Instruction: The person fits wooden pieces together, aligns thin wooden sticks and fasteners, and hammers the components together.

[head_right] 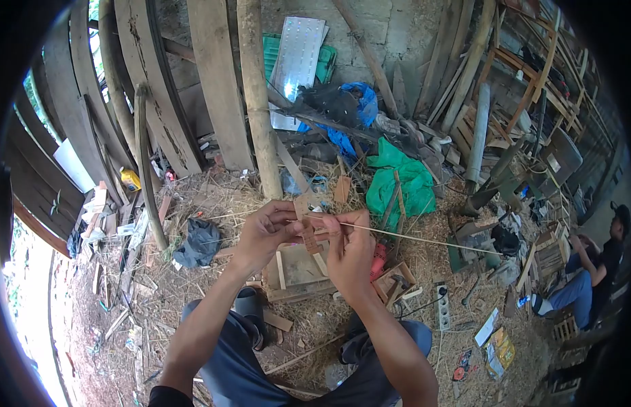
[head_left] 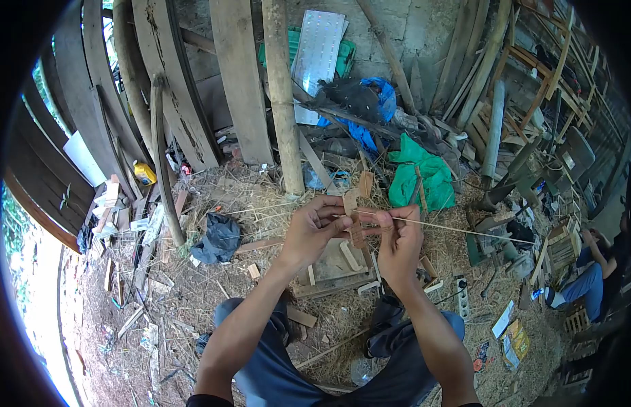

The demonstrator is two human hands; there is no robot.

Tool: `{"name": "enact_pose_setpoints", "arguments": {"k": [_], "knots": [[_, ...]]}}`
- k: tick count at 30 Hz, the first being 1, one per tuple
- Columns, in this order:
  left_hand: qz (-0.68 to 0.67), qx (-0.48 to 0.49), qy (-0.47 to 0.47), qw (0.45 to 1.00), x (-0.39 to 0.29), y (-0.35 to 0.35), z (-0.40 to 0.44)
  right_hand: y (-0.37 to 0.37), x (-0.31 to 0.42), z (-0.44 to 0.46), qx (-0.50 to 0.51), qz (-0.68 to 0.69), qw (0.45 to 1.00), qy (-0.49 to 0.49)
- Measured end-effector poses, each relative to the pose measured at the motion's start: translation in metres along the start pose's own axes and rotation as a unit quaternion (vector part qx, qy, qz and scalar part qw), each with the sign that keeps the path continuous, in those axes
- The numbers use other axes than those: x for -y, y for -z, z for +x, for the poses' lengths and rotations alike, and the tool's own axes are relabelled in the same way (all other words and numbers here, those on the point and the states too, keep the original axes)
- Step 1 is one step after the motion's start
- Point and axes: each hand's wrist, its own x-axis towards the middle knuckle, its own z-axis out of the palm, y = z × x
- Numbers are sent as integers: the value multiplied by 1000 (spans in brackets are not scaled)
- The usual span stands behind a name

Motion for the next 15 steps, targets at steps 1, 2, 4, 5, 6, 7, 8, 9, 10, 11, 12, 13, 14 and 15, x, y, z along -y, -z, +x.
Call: {"name": "enact_pose_setpoints", "arguments": {"k": [1,2,4,5,6,7,8,9,10,11,12,13,14,15], "knots": [[-1,-1,0,1000,0,0,0,0,0,-1,-2,-4,1000,3],[10,-1,-2,1000,0,1,0,-1,0,-1,-5,-8,1000,7],[20,0,-6,1000,1,1,0,-2,0,-1,-5,-10,1000,10],[21,-6,-11,1000,1,1,-1,-2,0,-2,-7,-12,1000,12],[23,-12,-17,1000,2,1,-1,-2,1,-2,-7,-12,1000,13],[23,-12,-18,1000,2,1,-1,-2,3,-2,2,-28,1000,7],[36,-12,-30,999,3,2,-1,-2,4,-2,11,-45,999,0],[49,-12,-42,998,3,2,-2,-4,4,-2,11,-44,999,0],[49,-12,-43,998,3,2,-2,-6,4,-2,5,-12,1000,6],[33,-14,-40,999,3,1,-2,-7,4,-1,-2,20,1000,13],[16,-16,-37,999,3,1,-2,-6,4,0,-2,19,1000,13],[15,-17,-37,999,2,1,-2,-6,4,0,-5,37,999,-12],[24,-22,-34,999,1,0,-3,-7,5,1,-7,55,998,-36],[32,-27,-31,999,-1,0,-3,-8,4,2,-7,55,998,-36]]}}
